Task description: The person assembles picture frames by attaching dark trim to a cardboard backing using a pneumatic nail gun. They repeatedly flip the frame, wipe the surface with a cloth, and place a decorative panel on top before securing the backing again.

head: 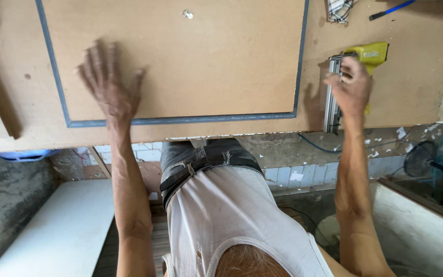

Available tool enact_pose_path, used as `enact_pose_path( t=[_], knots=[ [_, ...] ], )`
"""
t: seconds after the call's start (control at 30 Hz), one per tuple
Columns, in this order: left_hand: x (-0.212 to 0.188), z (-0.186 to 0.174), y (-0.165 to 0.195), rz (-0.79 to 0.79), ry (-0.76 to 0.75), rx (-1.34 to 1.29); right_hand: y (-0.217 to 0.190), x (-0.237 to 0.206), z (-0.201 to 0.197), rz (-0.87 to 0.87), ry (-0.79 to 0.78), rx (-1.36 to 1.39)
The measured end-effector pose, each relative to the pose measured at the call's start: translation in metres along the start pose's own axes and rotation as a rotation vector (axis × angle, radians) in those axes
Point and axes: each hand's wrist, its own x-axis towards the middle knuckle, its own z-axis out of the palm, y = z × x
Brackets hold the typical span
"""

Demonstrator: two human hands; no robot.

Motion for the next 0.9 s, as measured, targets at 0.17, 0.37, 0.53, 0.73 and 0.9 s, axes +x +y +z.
enact_pose_path(
  t=[0.17,0.37,0.53,0.73,0.9],
  knots=[
    [0.037,-0.019,-0.053,-0.384,0.243,-0.138,-0.048,0.015,0.103,0.34,-0.199,-0.026],
    [0.08,-0.045,-0.057,-0.565,0.237,-0.292,-0.055,0.012,0.092,0.663,-0.18,0.553],
    [0.078,-0.075,-0.039,-0.346,0.068,-0.549,-0.021,-0.102,0.077,0.768,-0.192,1.145],
    [0.128,-0.109,0.057,0.017,0.128,-0.349,0.01,-0.204,0.057,0.892,0.042,1.376],
    [0.242,-0.152,0.201,0.329,-0.032,-0.526,0.046,-0.204,0.021,0.662,0.437,1.53]
  ],
)
